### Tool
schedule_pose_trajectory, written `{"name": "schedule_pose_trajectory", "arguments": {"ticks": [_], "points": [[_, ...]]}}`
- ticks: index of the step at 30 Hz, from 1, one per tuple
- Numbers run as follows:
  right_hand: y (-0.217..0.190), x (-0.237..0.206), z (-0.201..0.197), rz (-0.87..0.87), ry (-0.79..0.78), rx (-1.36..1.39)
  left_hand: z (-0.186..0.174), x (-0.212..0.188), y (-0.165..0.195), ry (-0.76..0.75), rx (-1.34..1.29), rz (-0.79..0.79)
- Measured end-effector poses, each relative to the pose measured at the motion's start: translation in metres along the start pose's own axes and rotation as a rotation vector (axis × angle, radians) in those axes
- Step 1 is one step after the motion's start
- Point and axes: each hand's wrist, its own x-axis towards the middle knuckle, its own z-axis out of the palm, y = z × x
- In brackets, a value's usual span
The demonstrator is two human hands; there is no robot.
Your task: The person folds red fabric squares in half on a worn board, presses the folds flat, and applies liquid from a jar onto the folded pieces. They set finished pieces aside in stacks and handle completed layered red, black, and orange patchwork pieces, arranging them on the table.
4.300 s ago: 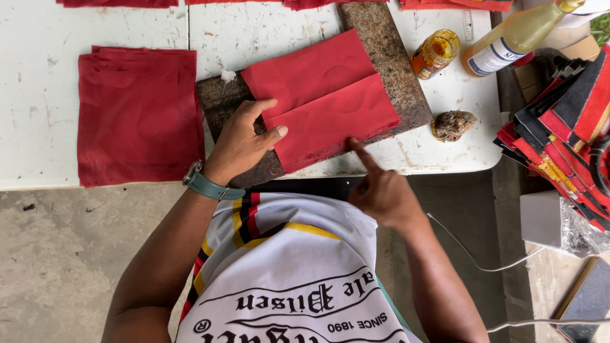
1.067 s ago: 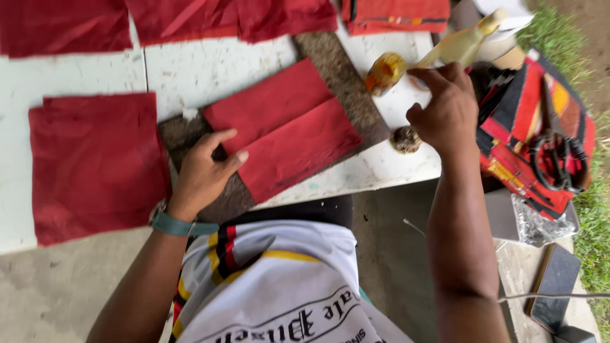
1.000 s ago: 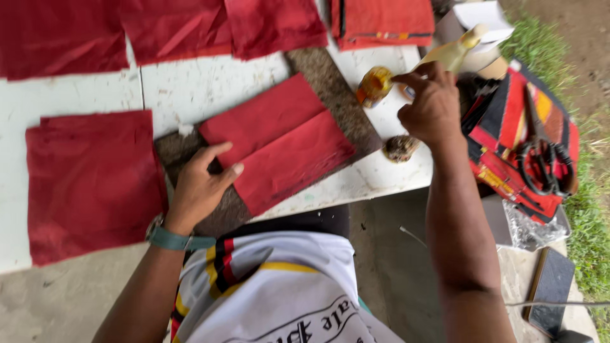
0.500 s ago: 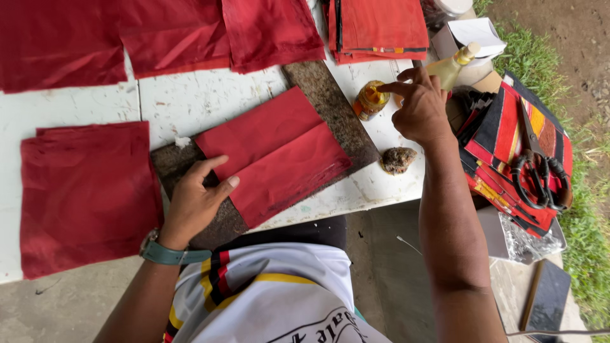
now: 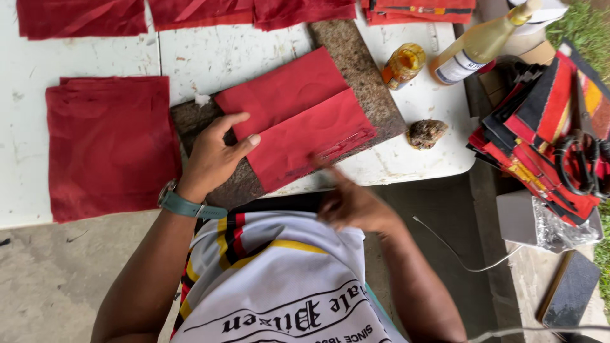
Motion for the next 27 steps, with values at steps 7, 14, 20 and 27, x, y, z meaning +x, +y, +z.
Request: {"name": "schedule_pose_trajectory", "arguments": {"ticks": [7,14,20,27], "points": [[-0.010,0.021,0.035,0.096,0.170,-0.224,-0.003,0.003,0.005,-0.040,-0.067,-0.074],[-0.057,0.036,0.070,0.091,0.308,-0.488,-0.004,0.010,0.003,-0.067,-0.058,-0.104],[-0.033,0.045,0.098,0.164,0.188,-0.641,0.000,0.032,-0.011,-0.036,-0.085,-0.070],[0.004,0.030,0.086,-0.073,0.183,-0.716,0.000,0.061,-0.026,-0.024,-0.113,-0.096]]}}
